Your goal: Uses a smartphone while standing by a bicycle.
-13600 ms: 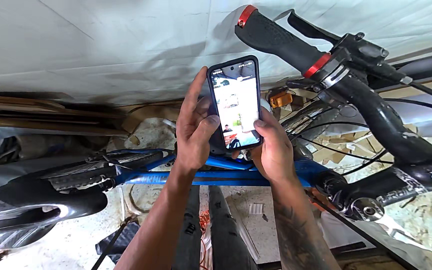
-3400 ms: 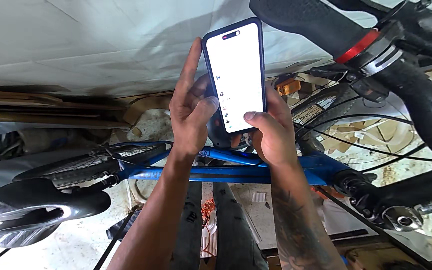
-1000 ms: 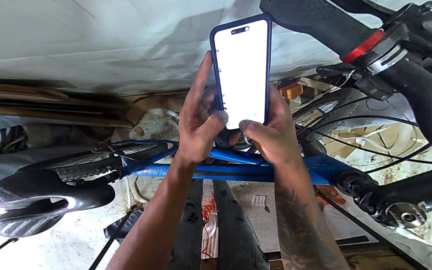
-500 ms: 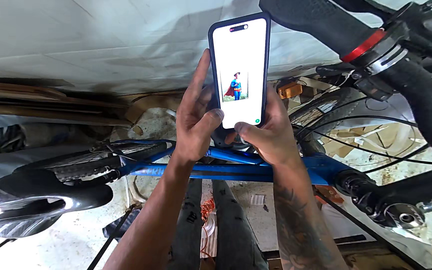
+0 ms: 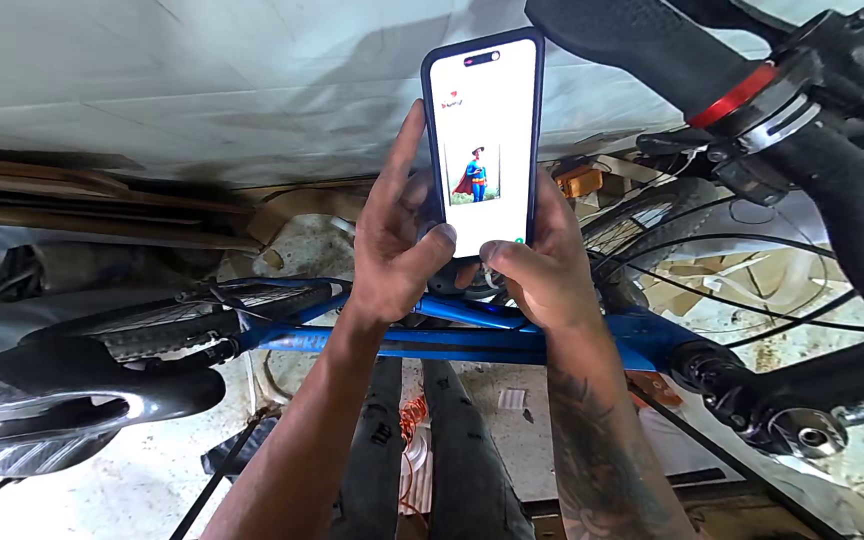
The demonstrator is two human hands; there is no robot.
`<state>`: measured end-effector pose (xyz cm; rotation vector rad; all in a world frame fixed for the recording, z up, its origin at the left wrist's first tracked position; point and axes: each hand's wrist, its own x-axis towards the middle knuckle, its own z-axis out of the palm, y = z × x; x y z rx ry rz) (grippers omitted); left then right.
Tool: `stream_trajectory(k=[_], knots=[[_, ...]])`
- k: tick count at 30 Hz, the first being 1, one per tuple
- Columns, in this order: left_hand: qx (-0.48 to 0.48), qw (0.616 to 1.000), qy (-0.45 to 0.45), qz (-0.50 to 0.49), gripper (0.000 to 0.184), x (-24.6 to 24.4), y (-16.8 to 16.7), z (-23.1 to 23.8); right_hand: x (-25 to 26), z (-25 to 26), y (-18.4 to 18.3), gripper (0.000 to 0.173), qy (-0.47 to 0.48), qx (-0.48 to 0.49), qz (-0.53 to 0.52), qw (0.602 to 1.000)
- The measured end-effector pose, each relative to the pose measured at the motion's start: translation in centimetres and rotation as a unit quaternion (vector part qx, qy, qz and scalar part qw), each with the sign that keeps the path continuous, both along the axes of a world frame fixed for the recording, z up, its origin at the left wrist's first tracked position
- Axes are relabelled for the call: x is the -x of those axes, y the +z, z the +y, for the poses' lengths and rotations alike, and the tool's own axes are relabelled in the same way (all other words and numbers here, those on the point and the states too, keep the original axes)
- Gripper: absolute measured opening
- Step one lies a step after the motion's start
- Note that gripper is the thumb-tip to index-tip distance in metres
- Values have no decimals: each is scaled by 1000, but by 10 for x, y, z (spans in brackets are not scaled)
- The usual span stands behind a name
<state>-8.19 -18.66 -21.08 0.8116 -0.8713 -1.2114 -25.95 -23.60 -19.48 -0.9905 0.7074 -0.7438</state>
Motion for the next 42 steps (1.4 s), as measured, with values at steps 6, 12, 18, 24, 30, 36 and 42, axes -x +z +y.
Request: stream_trajectory(k=[6, 12, 18, 24, 30, 36, 42], knots=[[-2, 1000, -9, 8, 93, -1, 0, 0, -1, 0, 1, 67, -3, -3, -8, 1000], [-7, 1000, -9, 8, 92, 0, 1, 1, -1, 0, 0, 67, -1, 0, -12, 1000], [-10, 1000, -18, 4, 94, 0, 1, 1, -1, 0, 0, 65, -3, 1, -14, 1000], [-4, 1000, -25, 11, 96, 0, 1, 0, 0, 0, 0, 68, -3, 3, -8, 1000], [-6, 1000, -29, 2, 97, -2, 4, 1, -1, 0, 1, 69, -6, 3, 0, 1000], [-4, 999, -31, -14, 100, -2, 3, 1, -2, 0, 0, 59, -15, 7, -3, 1000], [-17, 1000, -6, -19, 97, 2, 4, 0, -1, 0, 0, 65, -3, 11, -15, 1000]])
